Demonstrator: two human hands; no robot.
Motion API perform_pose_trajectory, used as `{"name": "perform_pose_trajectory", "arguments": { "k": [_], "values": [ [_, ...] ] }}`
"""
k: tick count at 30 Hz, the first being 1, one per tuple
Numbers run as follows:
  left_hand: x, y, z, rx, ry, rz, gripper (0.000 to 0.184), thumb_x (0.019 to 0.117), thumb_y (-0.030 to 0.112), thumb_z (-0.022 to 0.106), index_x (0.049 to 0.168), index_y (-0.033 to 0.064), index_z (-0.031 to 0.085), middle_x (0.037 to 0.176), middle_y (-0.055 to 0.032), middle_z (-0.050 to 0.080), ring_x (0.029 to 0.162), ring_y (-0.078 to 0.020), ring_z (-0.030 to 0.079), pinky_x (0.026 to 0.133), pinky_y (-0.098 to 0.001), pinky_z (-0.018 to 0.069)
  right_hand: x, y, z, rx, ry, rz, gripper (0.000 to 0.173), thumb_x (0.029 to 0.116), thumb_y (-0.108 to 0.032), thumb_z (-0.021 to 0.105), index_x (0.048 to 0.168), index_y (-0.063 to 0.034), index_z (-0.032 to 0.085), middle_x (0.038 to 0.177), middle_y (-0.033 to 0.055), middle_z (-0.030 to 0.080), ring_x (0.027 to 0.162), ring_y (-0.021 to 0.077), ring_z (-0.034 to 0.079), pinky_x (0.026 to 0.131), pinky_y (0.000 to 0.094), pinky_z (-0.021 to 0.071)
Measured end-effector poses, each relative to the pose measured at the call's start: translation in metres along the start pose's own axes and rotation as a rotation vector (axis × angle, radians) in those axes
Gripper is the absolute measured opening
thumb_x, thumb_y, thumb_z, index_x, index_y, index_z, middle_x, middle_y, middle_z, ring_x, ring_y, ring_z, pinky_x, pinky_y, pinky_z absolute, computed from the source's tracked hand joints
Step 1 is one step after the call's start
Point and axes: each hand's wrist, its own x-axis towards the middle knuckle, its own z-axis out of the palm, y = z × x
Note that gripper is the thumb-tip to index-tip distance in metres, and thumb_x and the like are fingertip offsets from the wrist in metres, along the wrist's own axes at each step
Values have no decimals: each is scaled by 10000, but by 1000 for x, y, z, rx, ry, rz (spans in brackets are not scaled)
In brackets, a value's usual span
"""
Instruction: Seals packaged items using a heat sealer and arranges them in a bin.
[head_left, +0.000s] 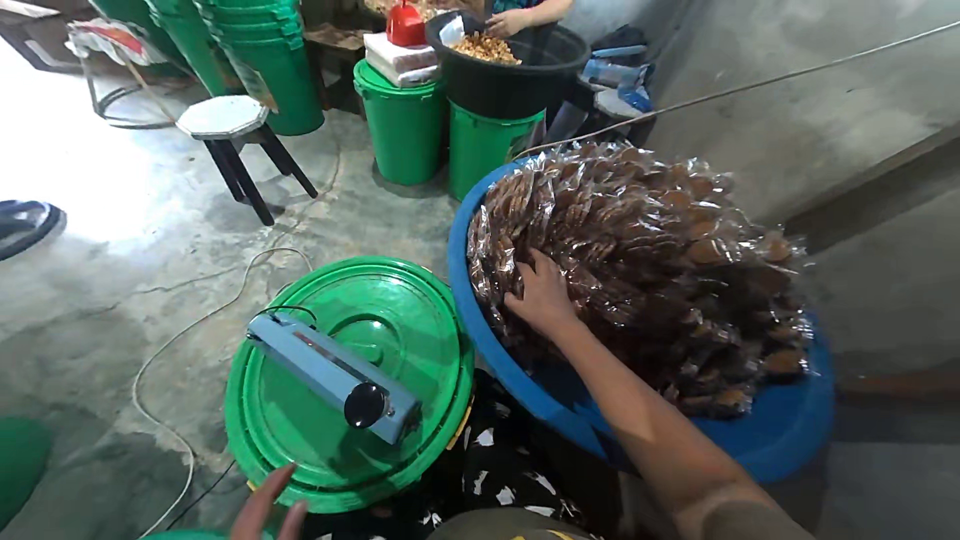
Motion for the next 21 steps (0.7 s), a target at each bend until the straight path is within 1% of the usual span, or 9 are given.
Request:
{"name": "perform_pose_trajectory", "arguments": {
  "k": [3,6,8,9,11,13,15,18,21],
  "values": [
    [21,46,43,-70,-31,279,375,979,47,544,1300,-144,577,1332,-330,580,1258,-432,570,1072,-527,454,3,1,20,17,164,-1,429,965,-127,642,1354,50,592,1593,267,363,1487,443,333,1166,637,289],
    [26,77,64,-236,-136,440,295,973,16,544,1227,-84,656,1225,-203,677,1153,-244,659,1015,-394,526,6,18,35,177,621,-254,180,956,-72,627,1002,69,729,1293,267,646,1251,469,582,1051,616,451],
    [21,84,68,-546,-264,414,281,1014,42,517,1254,-22,650,1197,-93,703,1091,-147,685,974,-333,564,-18,6,21,281,777,-426,208,982,-78,581,955,85,707,1074,251,704,1048,402,681,947,513,545],
    [17,84,71,-736,-325,367,290,1042,116,522,1305,62,634,1234,-35,702,1103,-146,691,972,-346,578,-38,-5,15,324,788,-483,244,1011,-93,535,954,90,686,940,220,700,891,309,702,837,409,580],
    [13,76,83,-980,-388,297,475,1018,327,590,1474,221,504,1425,6,604,1260,-197,620,1037,-410,542,-83,-29,16,507,620,-587,302,1050,-122,465,922,83,645,794,144,665,734,138,665,713,267,561],
    [15,62,98,-1002,-398,272,852,960,483,637,1619,175,192,1585,-42,421,1392,-217,497,1096,-436,492,-122,-53,35,795,235,-605,299,1048,-124,446,901,66,624,789,70,642,744,33,625,715,205,535],
    [14,53,108,-992,-394,134,1061,901,529,696,1629,129,36,1566,-28,416,1323,-128,539,1059,-358,513,-142,-73,61,1008,-190,-469,294,1060,-127,429,935,65,612,791,15,578,727,2,553,698,199,489],
    [12,41,113,-1055,-154,-170,1040,776,435,814,1547,106,198,1215,-21,651,975,-115,701,833,-329,610,-134,-98,86,1124,-597,-125,237,1089,-145,401,951,-25,551,715,-66,452,577,-12,434,557,165,409],
    [19,21,101,-912,6,-149,1067,806,420,755,1587,110,98,1244,-59,613,972,-99,686,813,-310,602,-112,-119,102,932,-739,-69,242,1104,-161,422,1053,22,572,757,-3,474,593,41,447,562,203,417]
  ]
}}
